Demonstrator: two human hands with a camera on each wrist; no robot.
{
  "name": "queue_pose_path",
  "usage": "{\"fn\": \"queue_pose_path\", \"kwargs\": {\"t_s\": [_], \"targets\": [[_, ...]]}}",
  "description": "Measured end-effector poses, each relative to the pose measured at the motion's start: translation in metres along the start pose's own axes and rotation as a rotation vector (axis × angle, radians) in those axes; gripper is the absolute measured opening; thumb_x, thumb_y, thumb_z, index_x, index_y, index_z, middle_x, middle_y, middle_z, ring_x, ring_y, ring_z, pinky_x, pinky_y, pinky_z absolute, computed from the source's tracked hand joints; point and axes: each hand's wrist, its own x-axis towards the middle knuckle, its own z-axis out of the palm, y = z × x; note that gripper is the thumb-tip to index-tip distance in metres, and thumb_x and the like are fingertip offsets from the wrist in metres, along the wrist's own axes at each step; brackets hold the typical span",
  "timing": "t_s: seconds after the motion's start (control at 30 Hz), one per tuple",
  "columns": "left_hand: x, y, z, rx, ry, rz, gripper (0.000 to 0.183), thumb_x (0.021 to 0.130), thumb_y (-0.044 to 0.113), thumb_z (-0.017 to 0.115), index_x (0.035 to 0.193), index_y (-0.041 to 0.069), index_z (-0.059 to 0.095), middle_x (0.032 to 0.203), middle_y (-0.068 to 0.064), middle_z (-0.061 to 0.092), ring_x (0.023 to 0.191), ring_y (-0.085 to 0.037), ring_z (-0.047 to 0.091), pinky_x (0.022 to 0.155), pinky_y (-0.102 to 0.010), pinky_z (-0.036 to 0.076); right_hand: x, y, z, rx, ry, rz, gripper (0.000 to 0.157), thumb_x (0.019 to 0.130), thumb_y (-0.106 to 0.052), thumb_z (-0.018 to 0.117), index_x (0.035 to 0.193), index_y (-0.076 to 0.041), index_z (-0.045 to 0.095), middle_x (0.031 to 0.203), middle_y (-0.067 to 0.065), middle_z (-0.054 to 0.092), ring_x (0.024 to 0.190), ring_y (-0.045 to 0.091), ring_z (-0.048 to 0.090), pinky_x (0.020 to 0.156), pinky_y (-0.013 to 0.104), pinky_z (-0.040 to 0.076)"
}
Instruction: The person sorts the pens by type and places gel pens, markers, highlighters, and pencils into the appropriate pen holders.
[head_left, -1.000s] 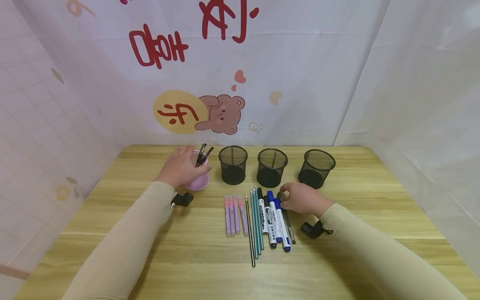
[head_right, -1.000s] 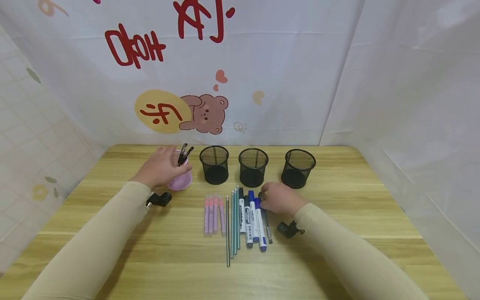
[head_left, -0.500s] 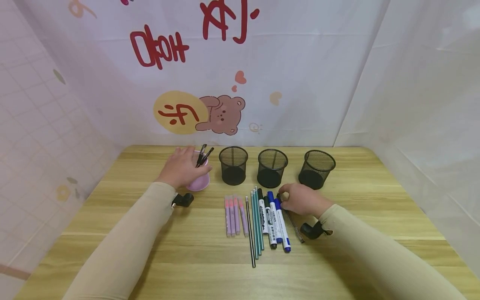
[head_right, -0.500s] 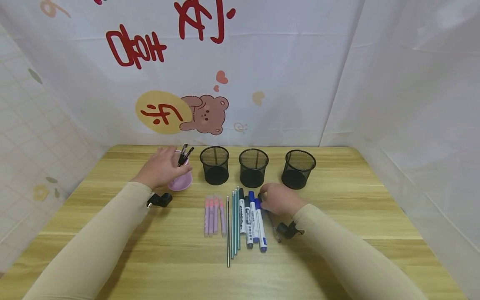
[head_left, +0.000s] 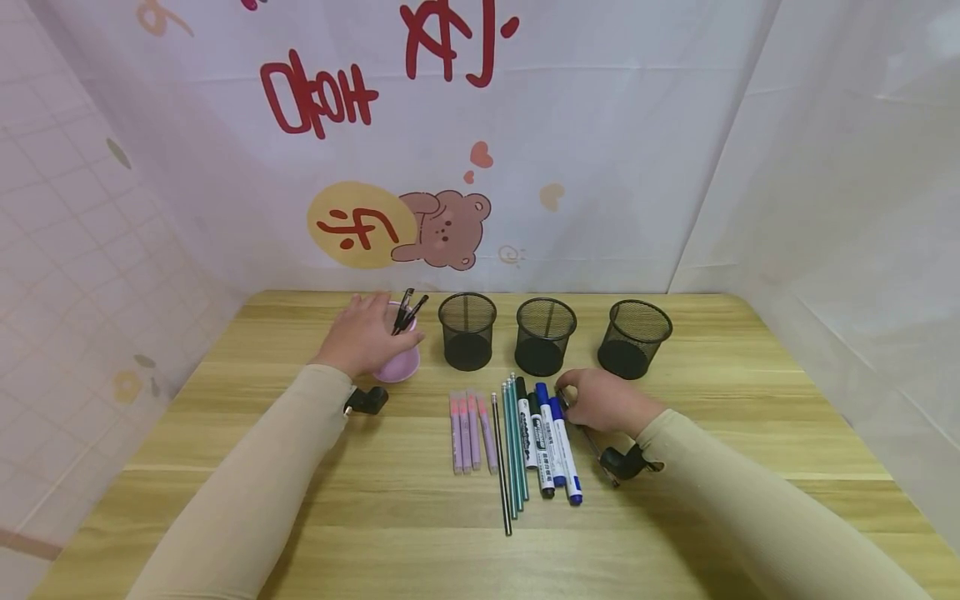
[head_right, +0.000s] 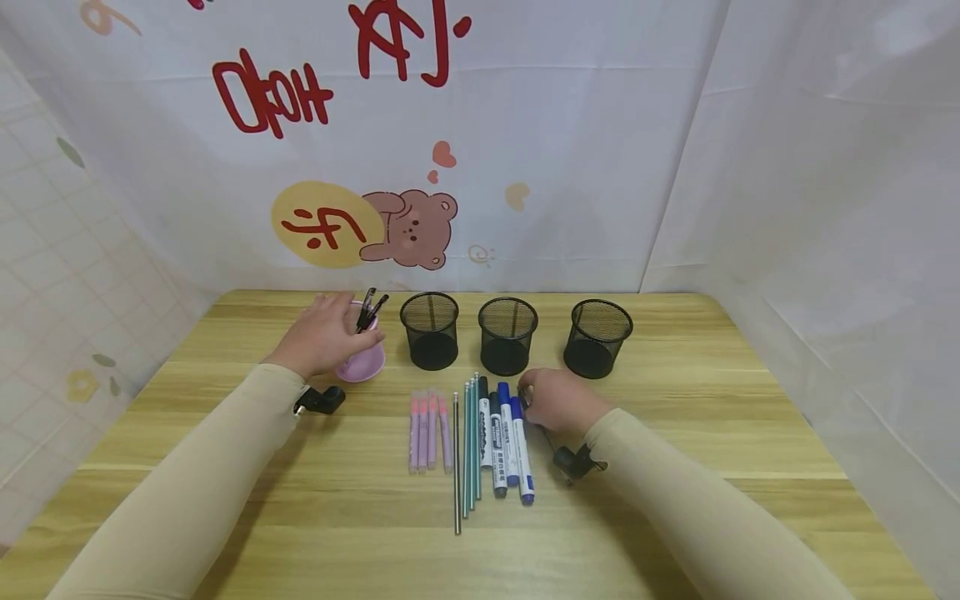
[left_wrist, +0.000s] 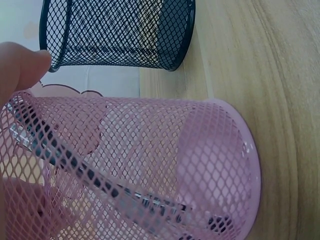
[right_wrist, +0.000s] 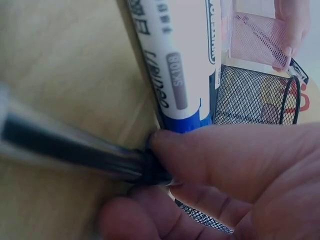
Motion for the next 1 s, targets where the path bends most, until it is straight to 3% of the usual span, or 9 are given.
{"fn": "queue_pose_path", "kwargs": {"t_s": [0.23, 0.67, 1.0], "targets": [[-0.002, 0.003, -0.001, -0.009, 0.008, -0.007, 0.102, 0.092, 0.068, 0.063, 0.161, -0.001, 0.032, 0.168, -0.024, 0.034, 0.157, -0.055, 0.020, 0.128, -0.069, 0.018, 0.000, 0.000, 0.001, 0.005, -0.005, 0.004, 0.047, 0.086, -0.007, 0.072, 0.132, -0.008, 0.067, 0.083, 0.002, 0.066, 0.067, 0.016, 0.056, 0.068, 0.031, 0.045], [-0.001, 0.003, 0.000, -0.011, -0.002, -0.022, 0.101, 0.093, 0.066, 0.063, 0.161, -0.001, 0.032, 0.169, -0.024, 0.033, 0.158, -0.054, 0.019, 0.127, -0.070, 0.016, -0.005, 0.000, -0.002, 0.049, 0.038, -0.006, 0.045, 0.085, -0.008, 0.074, 0.129, -0.007, 0.066, 0.074, 0.000, 0.063, 0.065, 0.016, 0.053, 0.062, 0.029, 0.042], [-0.001, 0.002, 0.000, -0.007, 0.008, -0.018, 0.100, 0.092, 0.067, 0.063, 0.160, 0.000, 0.034, 0.166, -0.023, 0.038, 0.157, -0.050, 0.024, 0.127, -0.069, 0.020, -0.008, 0.003, -0.010, 0.102, 0.075, -0.008, 0.049, 0.089, -0.014, 0.078, 0.135, -0.007, 0.062, 0.074, 0.000, 0.065, 0.063, 0.015, 0.058, 0.057, 0.029, 0.047]]}}
